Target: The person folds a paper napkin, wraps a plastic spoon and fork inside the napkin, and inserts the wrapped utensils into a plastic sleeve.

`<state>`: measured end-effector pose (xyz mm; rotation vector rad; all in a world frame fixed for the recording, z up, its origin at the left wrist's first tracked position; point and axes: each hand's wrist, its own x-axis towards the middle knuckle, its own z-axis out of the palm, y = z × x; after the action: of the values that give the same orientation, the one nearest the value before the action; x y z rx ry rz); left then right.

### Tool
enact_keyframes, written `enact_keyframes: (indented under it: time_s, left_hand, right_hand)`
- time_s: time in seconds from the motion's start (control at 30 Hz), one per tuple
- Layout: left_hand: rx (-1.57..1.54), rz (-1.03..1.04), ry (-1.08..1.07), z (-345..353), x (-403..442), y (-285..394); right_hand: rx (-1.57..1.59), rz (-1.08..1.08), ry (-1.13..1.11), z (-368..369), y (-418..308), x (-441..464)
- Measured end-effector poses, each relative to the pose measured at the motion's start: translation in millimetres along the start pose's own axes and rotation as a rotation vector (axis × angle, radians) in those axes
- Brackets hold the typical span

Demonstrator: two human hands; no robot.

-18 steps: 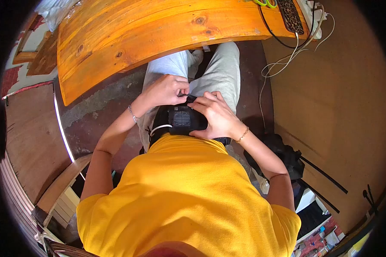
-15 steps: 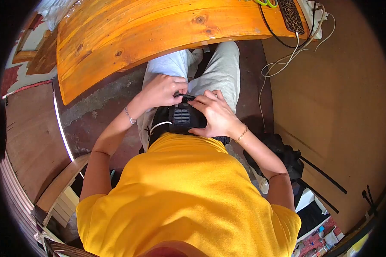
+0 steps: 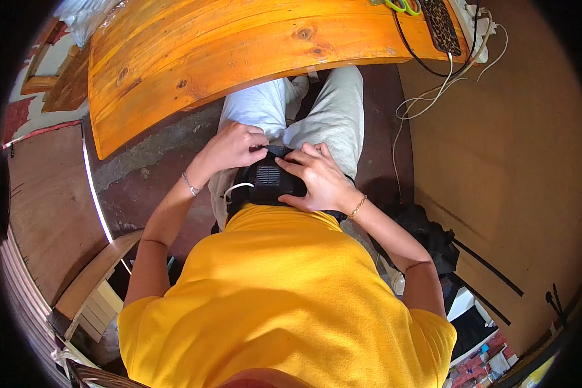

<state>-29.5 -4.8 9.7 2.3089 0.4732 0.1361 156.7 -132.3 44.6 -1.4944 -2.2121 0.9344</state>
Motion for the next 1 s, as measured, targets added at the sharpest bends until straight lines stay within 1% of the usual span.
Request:
enact_keyframes:
  time_s: [0.07,0.17,0.27,0.5,0.6,0.7,0.8,0.9,1.0]
  left_hand:
    - [-0.038,-0.003,0.077,3,-1,2]
    - [0.084,0.053,0.104,11,7,0]
    - [0.137,0.108,0.179,13,3,3]
    - [0.174,0.167,0.190,15,-6,3]
    - [0.181,0.143,0.142,14,-8,0]
    - [0.063,0.040,0.154,17,-14,0]
    - [-0.019,-0.060,0.311,-22,-31,52]
    - [0.162,-0.013,0.012,-22,-59,80]
    - [0.258,-0.191,-0.146,5,-72,87]
  right_hand:
    - [0.051,0.004,0.024,1,-1,-4]
    - [0.054,0.014,0.081,8,-4,-5]
    - [-0.044,0.054,0.088,3,-9,-7]
    - [-0.163,0.091,0.149,3,-10,-8]
    - [-0.155,0.098,0.171,9,-8,-9]
    - [-0.127,0.108,0.169,11,-4,-9]
    - [-0.103,0.126,0.158,9,-3,-7]
    - [-0.098,0.128,0.150,9,-3,-6]
    - [-0.098,0.126,0.129,7,-3,-4]
